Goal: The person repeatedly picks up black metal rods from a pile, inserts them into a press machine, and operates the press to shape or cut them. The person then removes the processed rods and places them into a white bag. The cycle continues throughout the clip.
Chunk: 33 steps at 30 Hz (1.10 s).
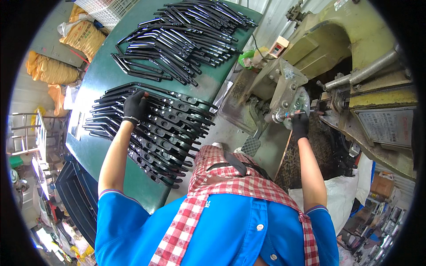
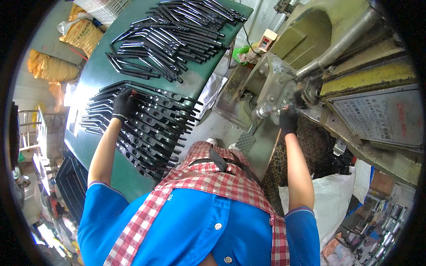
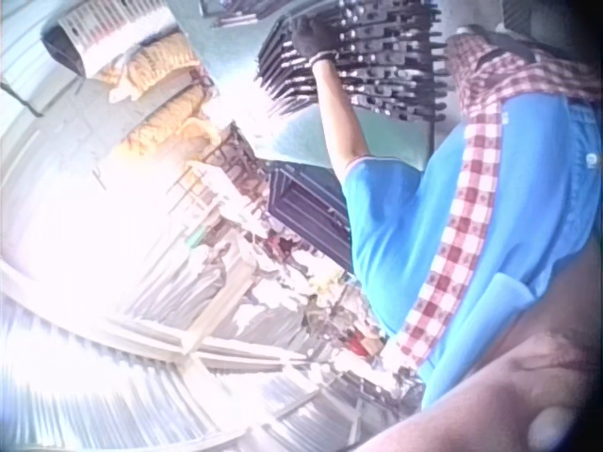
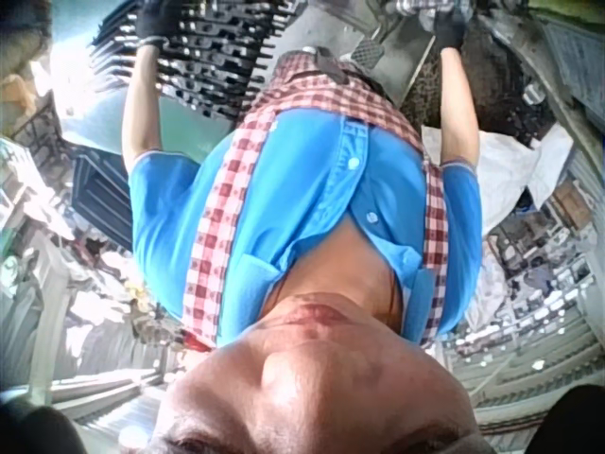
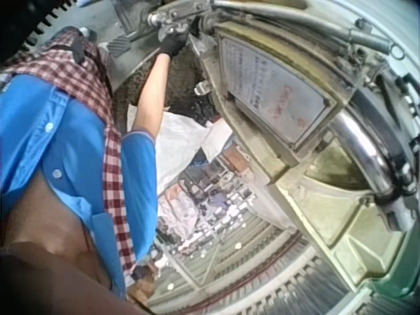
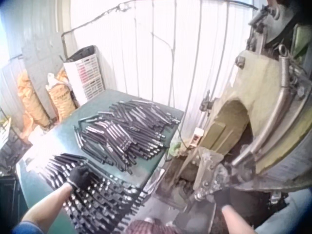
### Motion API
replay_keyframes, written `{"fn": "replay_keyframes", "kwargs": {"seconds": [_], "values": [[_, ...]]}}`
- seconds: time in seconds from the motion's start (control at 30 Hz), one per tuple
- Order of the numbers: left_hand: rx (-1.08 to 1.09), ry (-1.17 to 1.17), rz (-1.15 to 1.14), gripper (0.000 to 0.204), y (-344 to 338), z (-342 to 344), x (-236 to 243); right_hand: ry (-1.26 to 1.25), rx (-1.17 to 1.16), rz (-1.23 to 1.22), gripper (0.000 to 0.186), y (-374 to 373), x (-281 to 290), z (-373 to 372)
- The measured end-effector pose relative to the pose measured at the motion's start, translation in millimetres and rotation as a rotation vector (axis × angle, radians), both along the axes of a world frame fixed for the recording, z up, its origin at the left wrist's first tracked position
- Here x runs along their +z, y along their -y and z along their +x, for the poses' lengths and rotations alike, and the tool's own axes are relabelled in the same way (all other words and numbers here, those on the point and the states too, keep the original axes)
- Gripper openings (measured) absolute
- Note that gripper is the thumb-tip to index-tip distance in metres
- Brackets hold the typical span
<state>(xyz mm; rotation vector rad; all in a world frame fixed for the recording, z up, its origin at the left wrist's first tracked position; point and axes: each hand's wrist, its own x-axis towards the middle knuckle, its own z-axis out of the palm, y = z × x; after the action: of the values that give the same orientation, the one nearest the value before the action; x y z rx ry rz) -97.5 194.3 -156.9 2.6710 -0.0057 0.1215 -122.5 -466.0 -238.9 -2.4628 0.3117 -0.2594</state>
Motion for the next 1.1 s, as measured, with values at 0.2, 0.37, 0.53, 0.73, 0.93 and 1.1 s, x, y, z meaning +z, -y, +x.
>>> {"fn": "replay_keyframes", "kwargs": {"seconds": [0.2, 0.37, 0.53, 0.73, 0.93, 1.1], "values": [[0.195, -0.097, 0.145, 0.033, -28, 69, -22, -0.085, 0.004, 1.123, 0.010, -69, 156, -33], [0.222, -0.187, 0.359, 0.034, -79, 132, -63, 0.138, 0.180, 0.881, 0.018, -100, 190, -34], [0.268, -0.439, 0.605, 0.052, -91, 177, -84, 0.280, 0.012, 0.909, 0.019, -115, 185, -38], [0.382, -0.444, 0.605, 0.044, -120, 187, -95, 0.246, 0.039, 0.815, 0.016, -115, 184, -39], [0.433, -0.425, 0.478, 0.037, -125, 189, -109, 0.296, -0.250, 0.894, 0.012, -59, 137, -100], [0.577, -0.314, 0.180, 0.031, -136, 198, -110, -0.402, -0.373, -0.176, 0.016, 76, 67, -208]]}}
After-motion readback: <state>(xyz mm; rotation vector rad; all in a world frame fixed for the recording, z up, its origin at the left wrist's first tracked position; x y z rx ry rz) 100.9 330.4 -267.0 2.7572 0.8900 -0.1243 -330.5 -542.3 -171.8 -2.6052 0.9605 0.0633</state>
